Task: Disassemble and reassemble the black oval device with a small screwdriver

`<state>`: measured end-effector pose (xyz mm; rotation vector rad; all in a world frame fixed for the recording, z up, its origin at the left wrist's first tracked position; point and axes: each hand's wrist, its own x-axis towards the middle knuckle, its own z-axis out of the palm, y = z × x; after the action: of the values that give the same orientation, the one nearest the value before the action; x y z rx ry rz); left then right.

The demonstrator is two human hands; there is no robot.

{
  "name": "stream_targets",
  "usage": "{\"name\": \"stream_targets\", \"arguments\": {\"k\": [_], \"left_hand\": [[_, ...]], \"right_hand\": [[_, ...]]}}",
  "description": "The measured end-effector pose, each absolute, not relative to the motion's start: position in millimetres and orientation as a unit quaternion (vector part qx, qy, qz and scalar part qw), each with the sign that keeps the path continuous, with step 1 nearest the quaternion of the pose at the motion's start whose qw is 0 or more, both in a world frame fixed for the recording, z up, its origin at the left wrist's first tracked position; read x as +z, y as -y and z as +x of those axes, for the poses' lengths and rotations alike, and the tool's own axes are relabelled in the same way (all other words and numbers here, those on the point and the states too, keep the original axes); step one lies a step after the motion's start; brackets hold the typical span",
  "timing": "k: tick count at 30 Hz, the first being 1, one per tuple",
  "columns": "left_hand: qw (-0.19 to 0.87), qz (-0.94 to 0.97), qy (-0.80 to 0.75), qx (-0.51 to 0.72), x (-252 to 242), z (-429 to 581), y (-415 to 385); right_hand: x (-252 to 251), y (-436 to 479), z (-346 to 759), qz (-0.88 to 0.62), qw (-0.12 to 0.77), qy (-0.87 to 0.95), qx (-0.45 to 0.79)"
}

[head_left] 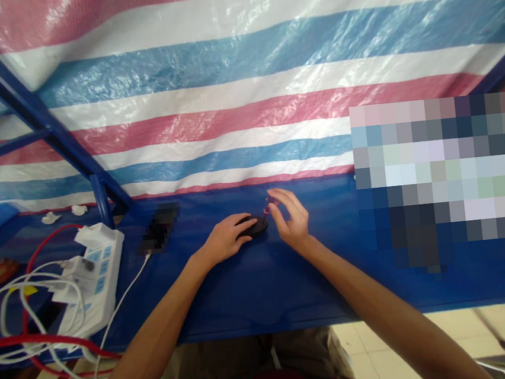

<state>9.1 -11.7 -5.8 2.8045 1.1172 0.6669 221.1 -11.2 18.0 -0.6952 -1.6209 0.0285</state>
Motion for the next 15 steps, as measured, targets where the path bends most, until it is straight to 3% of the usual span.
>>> {"name": "stream_targets", "arguments": {"k": [15], "left_hand": [[0.034,0.910,-0.356,0.208,-4.7,8.6,11.8]], "right_hand": [[17.4,10.8,221.9,-0.328,0.629,0.705,0.002]]}}
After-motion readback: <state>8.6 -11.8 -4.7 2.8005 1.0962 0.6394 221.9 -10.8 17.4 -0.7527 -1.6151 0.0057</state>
